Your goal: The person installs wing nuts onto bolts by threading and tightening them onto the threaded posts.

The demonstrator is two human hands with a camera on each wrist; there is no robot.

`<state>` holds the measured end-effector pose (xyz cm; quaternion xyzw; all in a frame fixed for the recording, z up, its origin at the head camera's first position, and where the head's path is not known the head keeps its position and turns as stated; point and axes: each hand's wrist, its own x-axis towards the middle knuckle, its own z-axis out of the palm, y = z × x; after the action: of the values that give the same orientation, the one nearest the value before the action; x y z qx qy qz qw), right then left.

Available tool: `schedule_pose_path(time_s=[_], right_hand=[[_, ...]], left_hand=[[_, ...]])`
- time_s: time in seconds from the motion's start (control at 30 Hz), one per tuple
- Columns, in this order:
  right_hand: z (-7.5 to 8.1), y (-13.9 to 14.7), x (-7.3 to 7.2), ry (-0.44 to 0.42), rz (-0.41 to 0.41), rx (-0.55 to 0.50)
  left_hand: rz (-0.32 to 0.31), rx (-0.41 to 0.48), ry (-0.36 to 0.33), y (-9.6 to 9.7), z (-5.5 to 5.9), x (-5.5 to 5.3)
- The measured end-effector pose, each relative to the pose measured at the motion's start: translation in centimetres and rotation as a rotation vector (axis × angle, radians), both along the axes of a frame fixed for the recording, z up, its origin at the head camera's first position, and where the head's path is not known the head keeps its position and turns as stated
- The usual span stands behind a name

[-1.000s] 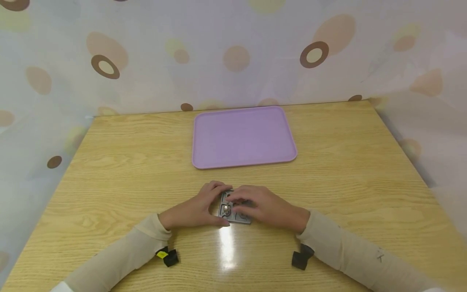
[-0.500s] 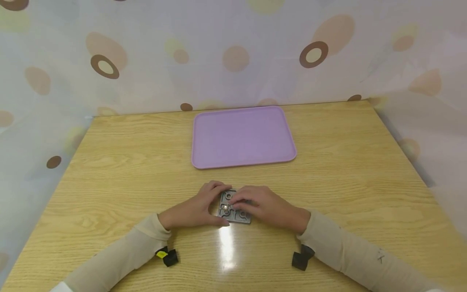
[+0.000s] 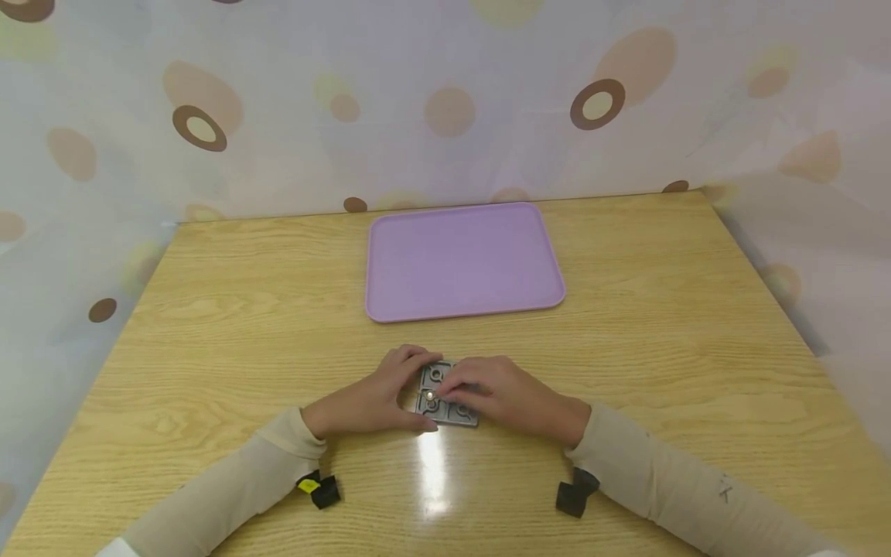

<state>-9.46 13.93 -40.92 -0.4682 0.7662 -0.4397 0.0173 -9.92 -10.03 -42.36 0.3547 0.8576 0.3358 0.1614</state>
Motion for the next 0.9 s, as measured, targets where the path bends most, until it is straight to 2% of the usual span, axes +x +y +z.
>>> schedule_pose_path(time_s=[0.4, 0.7, 0.9], right_hand=[[-0.12, -0.44, -0.02, 0.031, 0.007, -0.019], [-0.34, -0.81, 0.02, -0.024, 0.031, 0.041], [-0.32, -0.93, 0.05, -0.021, 0.023, 0.077]], left_hand=[[-0.012, -0.009, -0.018, -0.09, -0.04, -0.13], [-0.015, -0.012, -0.023, -0.15, 0.12, -0.09], [-0.014, -0.015, -0.028, -0.16, 0.16, -0.03]])
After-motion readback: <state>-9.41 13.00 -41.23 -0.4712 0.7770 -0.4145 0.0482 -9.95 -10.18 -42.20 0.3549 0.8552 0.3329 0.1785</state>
